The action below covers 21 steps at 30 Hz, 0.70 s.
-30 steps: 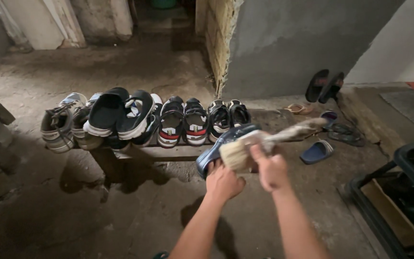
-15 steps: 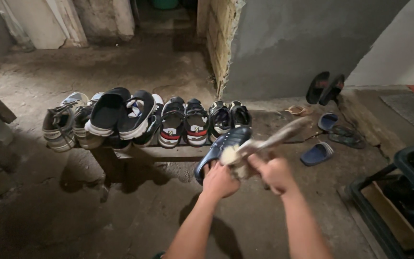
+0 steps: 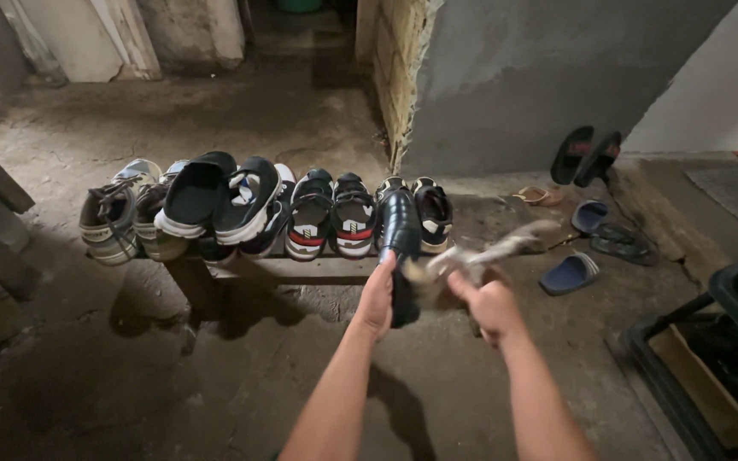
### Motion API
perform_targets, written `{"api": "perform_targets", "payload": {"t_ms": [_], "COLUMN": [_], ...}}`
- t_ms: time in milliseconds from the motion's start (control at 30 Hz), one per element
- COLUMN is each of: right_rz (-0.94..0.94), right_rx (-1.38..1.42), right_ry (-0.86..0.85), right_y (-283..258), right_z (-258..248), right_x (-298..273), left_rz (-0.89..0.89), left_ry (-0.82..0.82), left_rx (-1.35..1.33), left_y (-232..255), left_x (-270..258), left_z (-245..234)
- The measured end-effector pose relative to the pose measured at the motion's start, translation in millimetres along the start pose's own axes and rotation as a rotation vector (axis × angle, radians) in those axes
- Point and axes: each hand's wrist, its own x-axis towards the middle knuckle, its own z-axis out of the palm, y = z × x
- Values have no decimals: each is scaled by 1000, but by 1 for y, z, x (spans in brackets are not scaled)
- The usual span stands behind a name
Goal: Clean dirt and dust off various pairs of shoes using a brush.
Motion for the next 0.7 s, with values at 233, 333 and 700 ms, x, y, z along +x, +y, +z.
{"api": "perform_targets", "payload": {"t_ms": [233,333,700], "right_rz": [-222,4,-608], "right_rx": [92,-170,190], "right_ry": [238,84,253], "right_y": [-11,0,-57], "right_z": [19,16,33], "right_x": [-4,-5,-3], "left_rz": [12,88,77], "left_ry": [18,64,86], "left_rx": [-107,-121,-22], "left_y": [2,17,2], "left_x": [4,-5,3], "left_z": [10,14,10]}}
